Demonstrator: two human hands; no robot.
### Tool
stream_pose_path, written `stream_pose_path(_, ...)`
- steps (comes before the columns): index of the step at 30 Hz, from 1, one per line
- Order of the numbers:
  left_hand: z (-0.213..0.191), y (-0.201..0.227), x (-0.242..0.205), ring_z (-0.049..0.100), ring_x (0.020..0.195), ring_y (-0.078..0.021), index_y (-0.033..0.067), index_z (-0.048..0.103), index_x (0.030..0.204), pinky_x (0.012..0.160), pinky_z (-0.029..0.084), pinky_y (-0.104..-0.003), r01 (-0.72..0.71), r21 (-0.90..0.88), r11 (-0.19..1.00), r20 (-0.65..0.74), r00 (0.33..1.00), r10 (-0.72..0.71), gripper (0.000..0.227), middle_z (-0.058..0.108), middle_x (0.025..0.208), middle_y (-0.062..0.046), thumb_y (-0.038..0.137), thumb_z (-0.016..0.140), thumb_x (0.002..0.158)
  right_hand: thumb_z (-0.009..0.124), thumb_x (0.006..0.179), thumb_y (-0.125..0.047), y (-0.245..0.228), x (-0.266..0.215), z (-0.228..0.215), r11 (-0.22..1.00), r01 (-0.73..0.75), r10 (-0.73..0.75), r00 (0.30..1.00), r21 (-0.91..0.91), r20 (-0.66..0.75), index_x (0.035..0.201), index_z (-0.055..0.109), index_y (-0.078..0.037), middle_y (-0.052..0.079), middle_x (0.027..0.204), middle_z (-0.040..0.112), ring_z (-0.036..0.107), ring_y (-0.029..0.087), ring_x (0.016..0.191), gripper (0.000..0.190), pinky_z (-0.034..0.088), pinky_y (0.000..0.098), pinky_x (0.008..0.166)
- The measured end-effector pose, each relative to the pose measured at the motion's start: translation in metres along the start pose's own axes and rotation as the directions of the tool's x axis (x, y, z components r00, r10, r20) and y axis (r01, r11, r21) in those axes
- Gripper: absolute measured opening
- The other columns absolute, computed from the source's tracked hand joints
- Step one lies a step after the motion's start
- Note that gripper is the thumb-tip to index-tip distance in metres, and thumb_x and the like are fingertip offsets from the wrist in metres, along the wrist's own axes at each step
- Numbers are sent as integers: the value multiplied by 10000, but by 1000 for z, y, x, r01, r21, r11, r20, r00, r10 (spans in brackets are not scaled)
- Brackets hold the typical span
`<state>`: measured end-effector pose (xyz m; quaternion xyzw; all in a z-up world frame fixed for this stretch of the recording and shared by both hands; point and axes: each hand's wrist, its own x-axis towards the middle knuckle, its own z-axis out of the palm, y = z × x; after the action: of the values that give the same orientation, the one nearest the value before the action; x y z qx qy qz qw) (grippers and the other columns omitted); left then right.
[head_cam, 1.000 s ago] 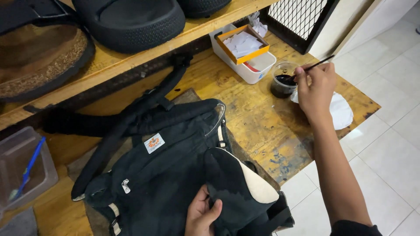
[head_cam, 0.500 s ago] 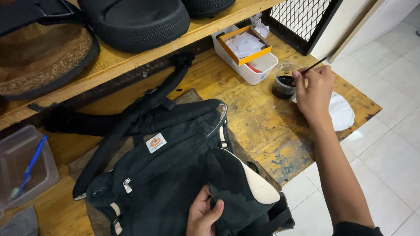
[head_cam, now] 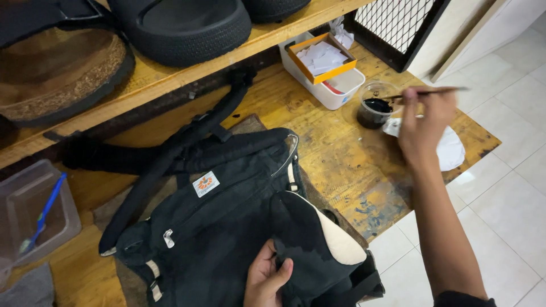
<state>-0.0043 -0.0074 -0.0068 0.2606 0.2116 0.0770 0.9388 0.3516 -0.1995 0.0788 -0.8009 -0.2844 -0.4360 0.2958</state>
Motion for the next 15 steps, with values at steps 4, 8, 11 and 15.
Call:
stream_pose_path(4,6,3,-4,720,913,-310,-52,618,1120,856,569,-398,-14,11,1000,9,1000,14,336,744,1022,-266,1,754,817,596,1181,28,-55,-28,-45,957,48,54,939,286,-339,898,659,76,156,889,582,531,301,901,294,388,429,815)
stream_pose_path(8,22,13,-10,720,902,-319,-51,645,1107,848,558,-402,28,30,999,-64,998,-26,314,749,998,-253,19,745,818,480,1110,-20,-112,-113,-100,761,-117,429,829,638,-359,817,154,-142,83,726,138,195,249,675,455,115,402,580)
stream_pose_path(11,12,10,-6,709,865,-320,2,644,1114,846,570,-438,98,51,994,-98,991,-93,260,729,956,-193,23,721,867,436,491,142,-144,-154,-152,974,-103,127,986,-200,108,435,152,-99,-9,470,151,138,227,423,377,55,414,419)
stream_pose_path(15,15,11,-9,716,889,-307,-7,617,1072,848,573,-410,77,60,995,-98,993,-71,267,745,967,-222,39,751,845,749,852,-270,-133,-199,-148,827,125,-233,963,548,132,1129,593,-213,-34,957,724,632,191,835,323,579,342,756)
